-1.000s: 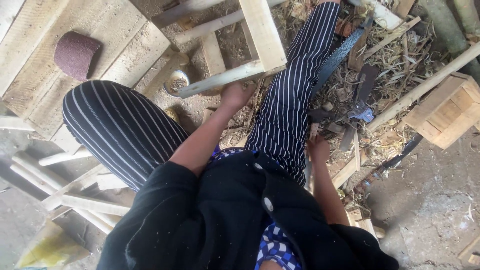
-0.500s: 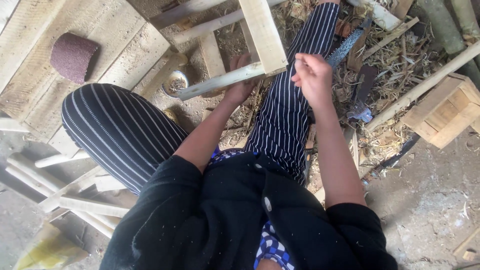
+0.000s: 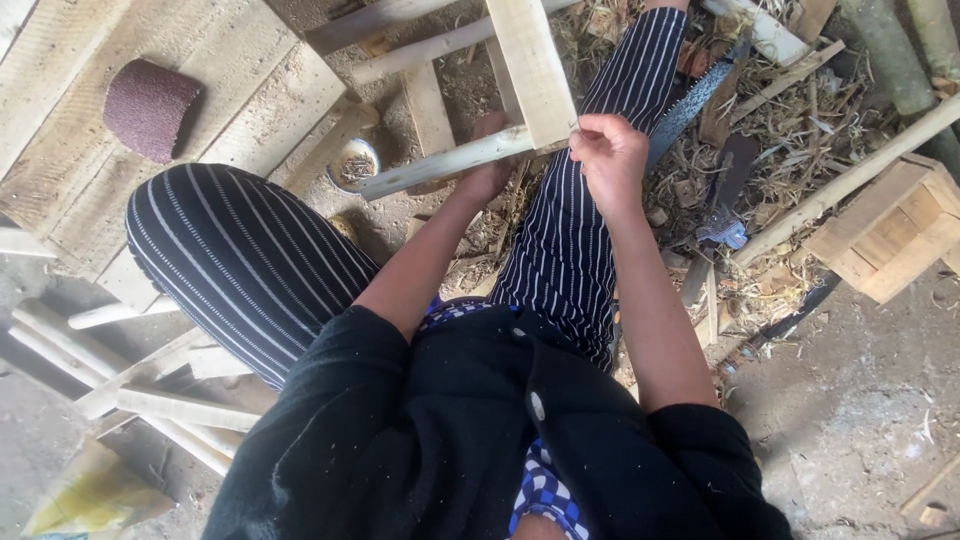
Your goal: The person assembles a wooden frame by hammering nails into the joints. They use a hammer to drive nails into the wood, occasionally picking up additional nails from a small container on the floor.
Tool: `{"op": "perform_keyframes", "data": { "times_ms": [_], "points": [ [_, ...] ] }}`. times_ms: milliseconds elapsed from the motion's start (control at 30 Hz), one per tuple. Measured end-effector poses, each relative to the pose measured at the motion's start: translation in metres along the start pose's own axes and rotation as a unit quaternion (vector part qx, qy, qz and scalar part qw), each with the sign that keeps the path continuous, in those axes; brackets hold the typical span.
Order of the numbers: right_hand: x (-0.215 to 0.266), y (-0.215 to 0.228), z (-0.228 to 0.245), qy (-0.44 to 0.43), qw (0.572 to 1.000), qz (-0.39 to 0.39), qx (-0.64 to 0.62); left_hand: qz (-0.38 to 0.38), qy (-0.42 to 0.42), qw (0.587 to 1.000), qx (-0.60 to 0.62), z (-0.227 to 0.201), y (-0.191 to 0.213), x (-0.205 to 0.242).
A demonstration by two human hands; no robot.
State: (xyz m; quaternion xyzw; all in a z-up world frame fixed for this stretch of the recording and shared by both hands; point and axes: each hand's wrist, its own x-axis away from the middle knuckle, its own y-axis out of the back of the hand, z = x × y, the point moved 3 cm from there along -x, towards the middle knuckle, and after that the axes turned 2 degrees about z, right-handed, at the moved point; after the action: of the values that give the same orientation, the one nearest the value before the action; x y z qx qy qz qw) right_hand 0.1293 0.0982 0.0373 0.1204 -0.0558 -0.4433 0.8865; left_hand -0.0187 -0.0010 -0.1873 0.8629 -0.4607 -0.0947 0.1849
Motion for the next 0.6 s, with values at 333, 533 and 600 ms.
{"op": "perform_keyframes", "data": {
  "times_ms": [333,533,600],
  "points": [
    [0.006,-0.006,-0.010,0.149,0.982,-0.021,0.116,0.094,0.045,0.956,0.275,-0.083,0.052,-0.001],
    [0.009,-0.011,-0.014,0.189,0.963,-0.069,0.182,0.046,-0.026,0.996,0.078,-0.070,0.038,0.004],
    [0.011,-0.010,-0.019,0.194,0.960,-0.067,0.191,0.031,-0.045,0.996,0.071,-0.083,0.040,0.012]
  ]
}}
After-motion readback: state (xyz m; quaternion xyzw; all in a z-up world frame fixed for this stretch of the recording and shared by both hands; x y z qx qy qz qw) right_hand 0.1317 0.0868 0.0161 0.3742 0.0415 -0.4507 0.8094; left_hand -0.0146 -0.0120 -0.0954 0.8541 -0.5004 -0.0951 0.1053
